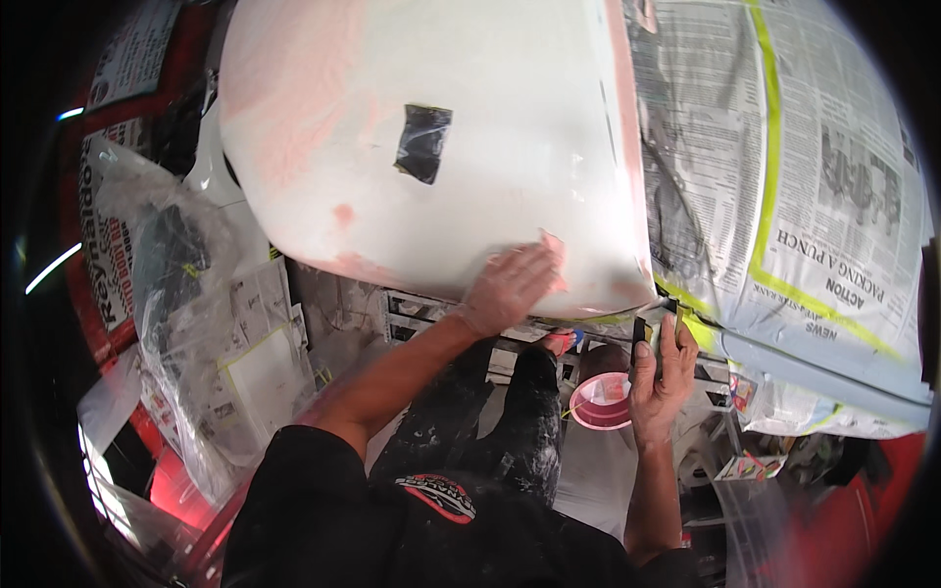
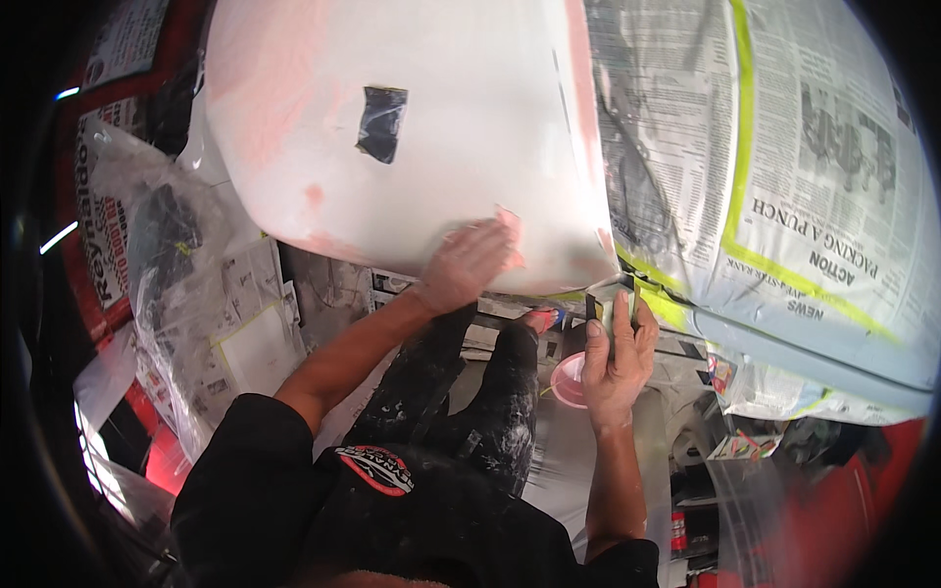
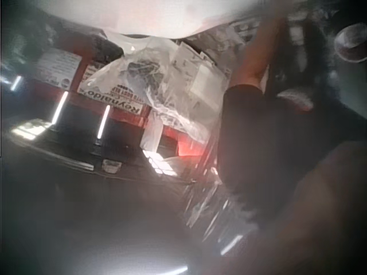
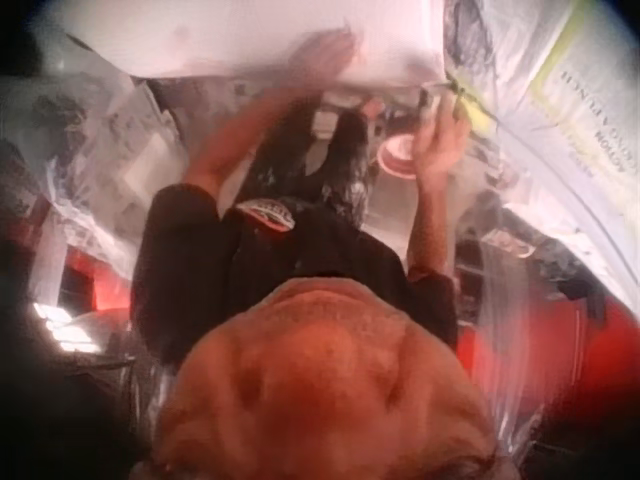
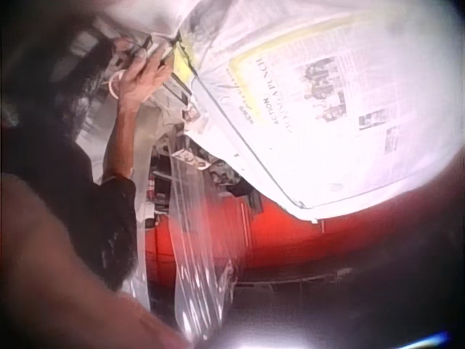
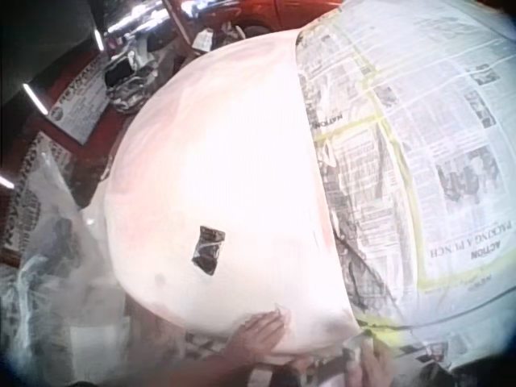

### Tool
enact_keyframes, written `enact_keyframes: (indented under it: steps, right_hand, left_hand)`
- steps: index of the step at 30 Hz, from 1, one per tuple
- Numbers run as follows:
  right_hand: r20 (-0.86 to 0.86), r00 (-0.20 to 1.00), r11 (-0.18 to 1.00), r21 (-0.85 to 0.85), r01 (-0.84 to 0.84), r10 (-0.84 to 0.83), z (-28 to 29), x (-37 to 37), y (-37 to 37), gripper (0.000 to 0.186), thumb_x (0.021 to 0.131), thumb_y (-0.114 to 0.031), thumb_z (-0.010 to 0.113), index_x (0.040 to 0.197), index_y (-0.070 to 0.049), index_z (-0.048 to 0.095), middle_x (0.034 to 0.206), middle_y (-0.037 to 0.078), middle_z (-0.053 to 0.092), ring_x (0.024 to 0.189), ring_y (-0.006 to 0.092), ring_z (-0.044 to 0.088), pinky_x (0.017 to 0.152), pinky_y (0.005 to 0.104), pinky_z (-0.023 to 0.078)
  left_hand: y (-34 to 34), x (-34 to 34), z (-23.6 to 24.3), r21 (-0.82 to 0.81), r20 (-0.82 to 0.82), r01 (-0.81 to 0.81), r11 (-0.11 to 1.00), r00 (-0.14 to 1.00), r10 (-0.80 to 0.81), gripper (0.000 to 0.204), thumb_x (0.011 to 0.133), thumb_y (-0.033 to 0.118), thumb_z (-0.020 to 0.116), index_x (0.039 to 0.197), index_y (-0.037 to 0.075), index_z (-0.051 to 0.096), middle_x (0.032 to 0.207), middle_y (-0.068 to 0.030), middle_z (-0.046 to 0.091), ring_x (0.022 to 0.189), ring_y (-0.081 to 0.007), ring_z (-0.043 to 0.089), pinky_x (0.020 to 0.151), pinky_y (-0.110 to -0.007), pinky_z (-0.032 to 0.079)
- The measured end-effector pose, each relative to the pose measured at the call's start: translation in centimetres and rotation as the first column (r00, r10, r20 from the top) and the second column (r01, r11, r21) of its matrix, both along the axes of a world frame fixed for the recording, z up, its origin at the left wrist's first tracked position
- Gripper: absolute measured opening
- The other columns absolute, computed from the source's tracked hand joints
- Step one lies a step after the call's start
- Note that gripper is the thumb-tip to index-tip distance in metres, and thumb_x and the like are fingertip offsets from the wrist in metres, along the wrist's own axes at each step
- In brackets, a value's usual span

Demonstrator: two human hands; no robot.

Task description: The person sands a white car part, likely a fender, using a sanding block and a pink cloth. They repeatedly rub the surface, wipe it with the cloth, and occasionally dip the sanding block into a pink bucket of water.

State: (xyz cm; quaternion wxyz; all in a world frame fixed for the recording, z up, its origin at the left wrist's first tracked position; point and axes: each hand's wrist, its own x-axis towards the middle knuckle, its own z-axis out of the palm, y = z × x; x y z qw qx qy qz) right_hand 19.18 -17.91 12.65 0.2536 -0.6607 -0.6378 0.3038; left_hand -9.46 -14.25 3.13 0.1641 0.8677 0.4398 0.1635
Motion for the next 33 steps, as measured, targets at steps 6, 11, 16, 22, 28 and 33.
enact_keyframes:
  steps: [6,11,16,22,28,33]
  right_hand:
    - [-0.105,0.994,0.999,-0.043,-0.018,0.013,-0.8,-1.4,0.3,0.049,0.095,-0.008,0.071,0.142,0.002,0.060,0.135,0.026,0.060,0.124,0.0401,0.058,0.107,0.0445,0.045]
    - [-0.202,0.979,0.996,-0.075,-0.041,0.025,-1.0,-2.8,1.4,0.049,0.096,-0.006,0.068,0.143,0.004,0.058,0.133,0.024,0.063,0.121,0.0375,0.060,0.105,0.0421,0.046]
    - [-0.412,0.894,0.959,-0.276,0.064,-0.178,-1.7,-3.5,1.6,0.046,0.102,-0.005,0.060,0.146,0.006,0.054,0.130,0.017,0.065,0.115,0.0234,0.062,0.101,0.0332,0.046]
    - [-0.519,0.821,0.945,-0.319,0.071,-0.237,-2.1,-4.3,1.9,0.045,0.105,-0.005,0.056,0.148,0.007,0.052,0.128,0.012,0.062,0.110,0.0169,0.061,0.097,0.0281,0.048]
    - [-0.553,0.807,0.941,-0.339,0.008,-0.206,-2.9,-5.1,3.4,0.050,0.100,-0.009,0.065,0.147,0.003,0.055,0.132,0.015,0.063,0.117,0.0203,0.061,0.102,0.0307,0.048]
    - [-0.537,0.831,0.971,-0.240,0.016,-0.146,-3.2,-6.1,3.6,0.049,0.099,-0.009,0.067,0.144,0.005,0.055,0.127,0.017,0.065,0.116,0.0235,0.062,0.102,0.0328,0.046]
  left_hand:
    - [-0.6,-10.6,0.5,0.052,-0.156,-0.358,0.932,0.919,0.361,0.030,0.092,0.020,0.071,0.118,0.003,0.070,0.133,-0.0153,0.065,0.128,-0.0338,0.059,0.104,-0.048,0.047]
    - [3.2,-14.0,2.4,-0.002,-0.044,-0.494,0.869,0.868,0.494,0.034,0.090,0.024,0.074,0.116,0.004,0.070,0.131,-0.0157,0.066,0.120,-0.0373,0.060,0.101,-0.049,0.046]
    - [10.6,-14.7,1.2,-0.027,0.025,-0.761,0.648,0.648,0.761,0.059,0.088,0.025,0.078,0.139,0.004,0.059,0.140,-0.0189,0.060,0.125,-0.0422,0.054,0.106,-0.050,0.045]
    - [15.9,-14.6,1.3,-0.146,-0.176,-0.579,0.802,0.813,0.555,0.082,0.084,0.019,0.081,0.157,0.022,0.044,0.148,-0.0218,0.049,0.132,-0.0442,0.047,0.113,-0.051,0.041]
    - [16.9,-16.0,2.3,-0.257,-0.274,-0.626,0.737,0.778,0.565,0.031,0.080,0.016,0.083,0.105,0.006,0.067,0.109,-0.0167,0.063,0.112,-0.0373,0.058,0.096,-0.046,0.047]
    - [14.9,-14.2,5.5,-0.303,0.012,-0.677,0.671,0.701,0.713,0.023,0.088,0.014,0.079,0.102,0.001,0.066,0.099,-0.0092,0.065,0.089,-0.0230,0.062,0.081,-0.035,0.050]
